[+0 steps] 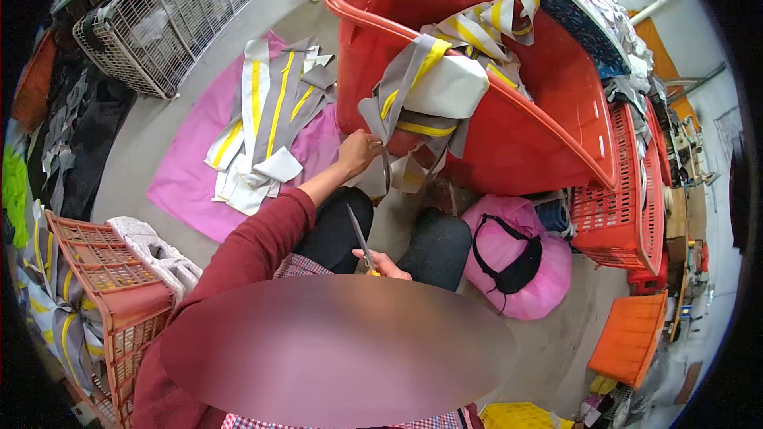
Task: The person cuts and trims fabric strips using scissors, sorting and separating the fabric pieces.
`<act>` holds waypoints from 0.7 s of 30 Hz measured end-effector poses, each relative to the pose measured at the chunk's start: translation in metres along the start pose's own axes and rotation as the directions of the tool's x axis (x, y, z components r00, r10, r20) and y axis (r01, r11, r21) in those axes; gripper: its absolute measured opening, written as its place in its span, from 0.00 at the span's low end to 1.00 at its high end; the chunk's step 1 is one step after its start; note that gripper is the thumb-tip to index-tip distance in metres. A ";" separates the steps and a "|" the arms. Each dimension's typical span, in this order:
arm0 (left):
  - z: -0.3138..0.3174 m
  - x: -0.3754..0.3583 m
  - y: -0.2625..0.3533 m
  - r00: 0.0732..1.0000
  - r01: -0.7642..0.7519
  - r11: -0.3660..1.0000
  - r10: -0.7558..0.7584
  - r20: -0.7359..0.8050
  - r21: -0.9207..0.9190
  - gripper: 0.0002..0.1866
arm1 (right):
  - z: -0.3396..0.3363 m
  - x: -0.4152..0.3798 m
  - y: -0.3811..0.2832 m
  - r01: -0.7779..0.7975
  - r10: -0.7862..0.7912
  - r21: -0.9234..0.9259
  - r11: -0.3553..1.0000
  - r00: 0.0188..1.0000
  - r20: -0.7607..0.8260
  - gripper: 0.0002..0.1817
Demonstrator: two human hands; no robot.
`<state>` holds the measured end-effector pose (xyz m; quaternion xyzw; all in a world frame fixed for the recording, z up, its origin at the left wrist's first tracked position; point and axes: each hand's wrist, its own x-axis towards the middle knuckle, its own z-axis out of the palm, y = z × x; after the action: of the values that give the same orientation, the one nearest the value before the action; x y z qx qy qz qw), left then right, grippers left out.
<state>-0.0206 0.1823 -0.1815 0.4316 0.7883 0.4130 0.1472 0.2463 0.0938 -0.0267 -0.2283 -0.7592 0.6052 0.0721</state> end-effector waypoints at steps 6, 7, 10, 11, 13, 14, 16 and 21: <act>-0.034 -0.039 -0.023 0.922 -0.339 0.931 0.301 -0.244 -0.132 0.13 | -0.008 -0.010 0.006 0.017 -0.012 0.045 0.999 0.993 -0.118 0.27; -0.062 -0.058 -0.019 0.979 -0.196 0.969 0.185 -0.082 -0.150 0.13 | -0.013 -0.011 0.007 0.023 -0.020 0.026 0.999 0.993 -0.117 0.27; -0.152 -0.134 0.015 0.977 0.104 0.948 -0.041 0.208 -0.301 0.14 | -0.018 -0.010 0.004 0.017 -0.018 -0.010 1.000 0.998 -0.056 0.27; -0.178 -0.158 0.030 0.960 0.185 0.948 -0.118 0.253 -0.259 0.14 | -0.019 -0.010 -0.001 -0.020 0.021 -0.044 0.999 1.000 0.012 0.27; -0.210 -0.199 0.052 0.942 0.272 0.895 -0.171 0.289 -0.355 0.12 | -0.014 -0.003 -0.013 -0.026 0.038 -0.077 0.997 0.987 0.157 0.28; -0.213 -0.212 0.053 0.962 0.223 0.893 -0.139 0.234 -0.390 0.11 | -0.006 0.002 -0.016 -0.029 0.040 -0.068 0.997 0.982 0.182 0.28; -0.223 -0.227 0.057 0.979 0.179 0.892 -0.118 0.167 -0.416 0.11 | 0.008 0.012 -0.023 0.079 -0.045 -0.115 0.990 0.960 0.276 0.29; -0.239 -0.229 0.065 0.944 0.281 0.890 -0.188 0.272 -0.359 0.12 | 0.016 0.025 -0.032 0.041 0.045 -0.255 0.966 0.944 0.326 0.30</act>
<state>0.0090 -0.1076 -0.0123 0.3390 0.7136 0.4890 0.3698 0.2095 0.0858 -0.0048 -0.1324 -0.8326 0.5309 -0.0864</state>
